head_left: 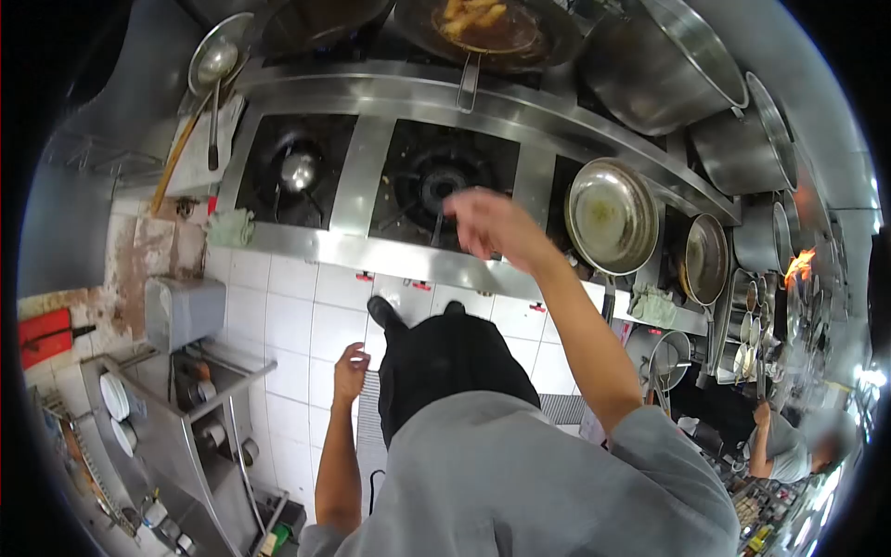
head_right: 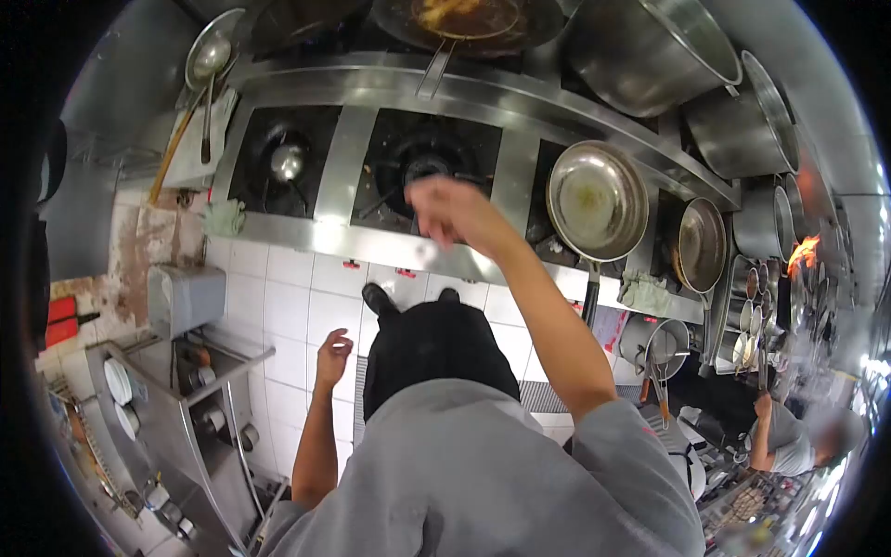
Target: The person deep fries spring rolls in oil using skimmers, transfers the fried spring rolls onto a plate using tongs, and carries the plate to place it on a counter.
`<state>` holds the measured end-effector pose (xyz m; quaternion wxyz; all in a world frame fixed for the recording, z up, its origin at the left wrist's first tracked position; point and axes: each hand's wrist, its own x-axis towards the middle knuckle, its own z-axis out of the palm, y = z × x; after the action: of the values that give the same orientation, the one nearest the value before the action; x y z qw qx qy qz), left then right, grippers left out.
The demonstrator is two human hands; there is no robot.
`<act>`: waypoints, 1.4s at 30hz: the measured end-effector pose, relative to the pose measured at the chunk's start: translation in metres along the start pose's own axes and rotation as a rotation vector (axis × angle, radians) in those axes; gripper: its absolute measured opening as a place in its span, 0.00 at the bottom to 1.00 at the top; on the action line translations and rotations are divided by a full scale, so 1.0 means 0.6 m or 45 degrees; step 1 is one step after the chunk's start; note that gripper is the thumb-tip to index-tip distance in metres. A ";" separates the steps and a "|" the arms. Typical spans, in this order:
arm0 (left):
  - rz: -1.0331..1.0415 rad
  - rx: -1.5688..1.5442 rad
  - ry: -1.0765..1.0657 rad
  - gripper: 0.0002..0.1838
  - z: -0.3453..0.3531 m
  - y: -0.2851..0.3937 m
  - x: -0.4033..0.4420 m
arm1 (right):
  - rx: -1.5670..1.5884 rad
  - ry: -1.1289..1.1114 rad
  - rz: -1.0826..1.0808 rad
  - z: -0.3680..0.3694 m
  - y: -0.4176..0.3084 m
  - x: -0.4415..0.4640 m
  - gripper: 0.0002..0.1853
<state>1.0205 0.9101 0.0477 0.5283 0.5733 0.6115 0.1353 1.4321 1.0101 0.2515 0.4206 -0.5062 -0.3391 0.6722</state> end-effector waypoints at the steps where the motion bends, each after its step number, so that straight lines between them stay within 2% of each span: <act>1: -0.038 -0.010 0.072 0.17 -0.007 -0.063 -0.011 | -0.020 -0.126 0.013 -0.010 0.063 -0.034 0.20; 2: -0.062 0.094 0.152 0.18 -0.012 -0.158 -0.021 | -0.181 -0.122 0.256 -0.007 0.104 -0.068 0.17; 3: -0.273 -0.031 0.154 0.19 -0.023 -0.220 -0.045 | -0.171 -0.168 0.301 -0.026 0.193 -0.092 0.16; 5: -0.781 -0.028 0.189 0.20 -0.049 -0.251 -0.102 | -0.285 0.143 0.567 -0.042 0.339 -0.121 0.15; 7: -0.866 -0.060 0.201 0.20 -0.069 -0.296 -0.160 | -0.199 0.596 0.691 -0.058 0.447 -0.118 0.20; 8: -0.908 0.008 0.193 0.20 -0.076 -0.266 -0.182 | -0.206 0.589 0.689 -0.067 0.482 -0.098 0.20; 10: -0.898 0.026 0.197 0.21 -0.081 -0.279 -0.201 | -0.095 0.912 0.721 -0.068 0.541 -0.067 0.27; 11: -0.902 0.020 0.209 0.22 -0.081 -0.277 -0.203 | -0.114 0.886 0.725 -0.073 0.556 -0.052 0.27; 13: -0.802 0.041 0.205 0.22 -0.079 -0.259 -0.191 | 0.055 1.022 0.887 -0.069 0.553 -0.014 0.42; 14: -0.737 0.036 0.213 0.22 -0.075 -0.258 -0.178 | 0.217 1.067 0.899 -0.063 0.540 -0.004 0.35; 15: -0.670 0.027 0.220 0.22 -0.069 -0.261 -0.161 | 0.186 1.047 0.900 -0.062 0.545 0.007 0.35; 17: -0.458 0.032 0.293 0.22 -0.054 -0.232 -0.127 | 0.382 1.119 0.874 -0.075 0.573 0.033 0.27; 18: -0.439 -0.016 0.322 0.21 -0.045 -0.205 -0.113 | 0.401 1.178 0.899 -0.085 0.602 0.046 0.21; 23: -0.326 -0.176 0.371 0.19 -0.012 -0.160 -0.078 | 0.235 1.242 0.886 -0.100 0.621 0.054 0.22; 25: -0.322 -0.245 0.397 0.20 0.009 -0.206 -0.085 | 0.103 1.128 0.860 -0.093 0.605 0.045 0.23; 28: -0.431 -0.087 0.417 0.20 0.037 -0.288 -0.122 | 0.150 1.114 0.829 -0.096 0.606 0.038 0.22; 32: -0.737 -0.254 0.311 0.20 0.075 -0.430 -0.206 | 0.201 0.996 0.739 -0.108 0.624 0.026 0.18; 33: -0.735 -0.258 0.311 0.20 0.077 -0.430 -0.222 | 0.197 0.997 0.737 -0.108 0.623 0.024 0.18; 35: -0.897 -0.396 0.394 0.20 0.071 -0.415 -0.247 | 0.261 0.898 0.708 -0.110 0.621 0.018 0.15; 41: -0.804 -0.456 0.361 0.20 0.061 -0.427 -0.228 | 0.477 0.855 0.574 -0.109 0.647 0.009 0.12; 42: -0.760 -0.294 0.349 0.20 0.048 -0.385 -0.210 | 0.479 0.922 0.562 -0.108 0.654 0.011 0.13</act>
<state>0.8874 0.7204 -0.0806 0.5190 0.2822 0.7981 0.1187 1.4066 0.8549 -0.1137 0.4434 -0.6834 0.0732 0.5754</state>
